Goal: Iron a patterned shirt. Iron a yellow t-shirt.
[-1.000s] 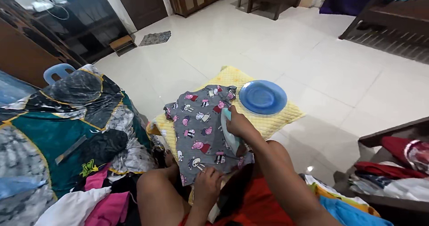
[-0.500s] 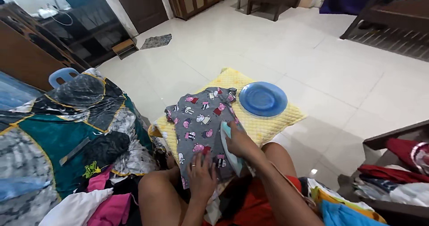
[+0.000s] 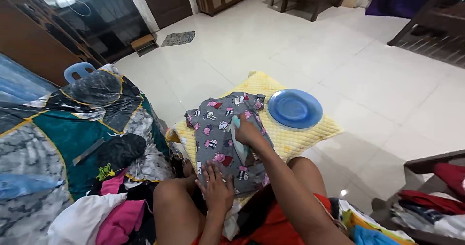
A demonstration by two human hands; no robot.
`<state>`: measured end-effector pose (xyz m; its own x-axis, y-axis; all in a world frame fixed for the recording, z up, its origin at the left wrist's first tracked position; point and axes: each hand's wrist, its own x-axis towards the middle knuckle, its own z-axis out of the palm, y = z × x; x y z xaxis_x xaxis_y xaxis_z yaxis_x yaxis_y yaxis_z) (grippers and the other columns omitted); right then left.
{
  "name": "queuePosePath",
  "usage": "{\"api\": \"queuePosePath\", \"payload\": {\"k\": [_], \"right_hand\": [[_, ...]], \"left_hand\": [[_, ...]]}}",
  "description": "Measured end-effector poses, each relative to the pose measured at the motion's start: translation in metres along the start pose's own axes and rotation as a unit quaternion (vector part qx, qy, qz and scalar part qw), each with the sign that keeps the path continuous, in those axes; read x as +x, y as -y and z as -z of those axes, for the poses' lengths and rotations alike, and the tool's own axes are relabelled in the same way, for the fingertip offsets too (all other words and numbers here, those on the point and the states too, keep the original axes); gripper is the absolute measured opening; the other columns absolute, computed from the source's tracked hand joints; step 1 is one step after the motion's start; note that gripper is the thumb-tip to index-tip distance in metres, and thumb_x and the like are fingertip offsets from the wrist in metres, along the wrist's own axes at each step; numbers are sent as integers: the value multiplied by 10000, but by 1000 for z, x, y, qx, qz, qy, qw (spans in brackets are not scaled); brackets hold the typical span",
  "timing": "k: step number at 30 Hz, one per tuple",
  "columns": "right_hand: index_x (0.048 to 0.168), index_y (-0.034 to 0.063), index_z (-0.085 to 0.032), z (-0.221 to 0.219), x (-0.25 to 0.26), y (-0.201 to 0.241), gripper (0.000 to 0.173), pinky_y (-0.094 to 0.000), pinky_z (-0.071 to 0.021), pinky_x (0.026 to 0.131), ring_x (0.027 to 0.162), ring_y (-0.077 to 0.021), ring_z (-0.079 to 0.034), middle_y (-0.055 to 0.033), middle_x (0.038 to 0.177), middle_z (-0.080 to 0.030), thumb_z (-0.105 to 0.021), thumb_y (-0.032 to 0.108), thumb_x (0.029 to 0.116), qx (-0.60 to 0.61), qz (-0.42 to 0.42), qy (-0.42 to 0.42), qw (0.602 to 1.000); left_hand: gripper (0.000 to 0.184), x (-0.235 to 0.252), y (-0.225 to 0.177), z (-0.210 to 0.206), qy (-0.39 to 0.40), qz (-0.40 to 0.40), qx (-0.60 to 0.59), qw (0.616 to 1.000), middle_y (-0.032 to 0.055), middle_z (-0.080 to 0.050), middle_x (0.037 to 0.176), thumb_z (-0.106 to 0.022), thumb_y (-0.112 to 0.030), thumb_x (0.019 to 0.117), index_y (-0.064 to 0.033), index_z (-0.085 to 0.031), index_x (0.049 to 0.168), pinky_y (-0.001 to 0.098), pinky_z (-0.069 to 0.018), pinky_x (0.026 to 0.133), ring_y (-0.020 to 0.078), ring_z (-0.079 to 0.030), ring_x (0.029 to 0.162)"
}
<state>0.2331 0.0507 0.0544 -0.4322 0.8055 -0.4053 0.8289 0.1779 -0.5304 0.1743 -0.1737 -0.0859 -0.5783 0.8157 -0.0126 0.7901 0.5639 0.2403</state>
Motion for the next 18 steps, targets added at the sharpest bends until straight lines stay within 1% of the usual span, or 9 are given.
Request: {"api": "queuePosePath", "payload": {"k": [3, 7, 8, 10, 11, 13, 15, 16, 18], "right_hand": [[1580, 149, -280, -4, -13, -8, 667, -584, -561, 908, 1079, -385, -696, -224, 1170, -683, -593, 250, 999, 3, 1, 6, 1000], [1596, 171, -257, -20, -56, -24, 696, -575, -580, 867, 1014, -372, -712, -201, 1134, -693, -594, 261, 994, 6, 4, 25, 1000], [1599, 171, -252, -23, -67, -26, 698, -573, -582, 864, 1008, -370, -714, -198, 1128, -694, -592, 260, 996, 6, 1, 31, 999], [1594, 174, -251, -30, -81, -27, 682, -563, -587, 848, 983, -362, -720, -185, 1097, -698, -580, 268, 1004, -1, 0, 37, 999], [1593, 173, -249, -31, -83, -26, 678, -560, -587, 845, 978, -359, -721, -182, 1091, -699, -577, 268, 1008, -2, 2, 40, 999], [1594, 166, -251, -29, -76, -22, 680, -560, -584, 858, 993, -358, -718, -188, 1116, -693, -583, 254, 1008, 3, 11, 48, 999], [1592, 160, -281, -26, -60, -14, 677, -565, -580, 870, 1011, -362, -713, -200, 1141, -691, -596, 240, 998, 15, 25, 45, 999], [1586, 157, -295, -25, -48, -10, 671, -566, -577, 875, 1019, -362, -710, -201, 1150, -691, -599, 240, 993, 18, 31, 42, 998], [1575, 144, -309, -23, -27, 0, 656, -570, -568, 893, 1047, -365, -702, -208, 1167, -685, -598, 251, 996, 16, 42, 40, 998]], "left_hand": [[881, 1, 8, 1, -8, 30, -19, 999, 155, -102, 1730, -246, -651, 1012, -38, -189, 1643, 729, -108, 1203, 349, -77, 1600], [802, 5, 17, 1, -4, 77, -58, 995, 193, -40, 1727, -281, -529, 1049, -7, -138, 1642, 680, -185, 1207, 403, -92, 1588], [777, 6, 21, 2, -9, 91, -96, 991, 207, -61, 1722, -327, -477, 1057, -2, -133, 1640, 664, -252, 1189, 416, -164, 1571], [748, 6, 30, 3, -14, 129, -175, 976, 243, -168, 1692, -400, -392, 1070, -6, -106, 1640, 606, -440, 1093, 415, -392, 1476], [750, 5, 34, 3, -12, 146, -208, 967, 253, -229, 1671, -405, -385, 1078, -21, -76, 1645, 595, -477, 1065, 411, -463, 1427], [758, 1, 42, 3, 2, 174, -242, 955, 273, -344, 1614, -393, -426, 1092, -23, -68, 1645, 583, -454, 1101, 403, -503, 1400], [749, -1, 50, 7, 11, 181, -246, 952, 260, -477, 1528, -397, -480, 1084, -21, -173, 1631, 582, -465, 1090, 388, -563, 1341], [714, -1, 54, 9, 19, 184, -253, 950, 251, -568, 1437, -397, -497, 1082, -29, -268, 1605, 589, -491, 1056, 384, -615, 1274], [646, 4, 68, 16, 69, 185, -298, 934, 239, -683, 1225, -414, -533, 1074, -27, -475, 1471, 592, -518, 1003, 367, -675, 1144]]}}
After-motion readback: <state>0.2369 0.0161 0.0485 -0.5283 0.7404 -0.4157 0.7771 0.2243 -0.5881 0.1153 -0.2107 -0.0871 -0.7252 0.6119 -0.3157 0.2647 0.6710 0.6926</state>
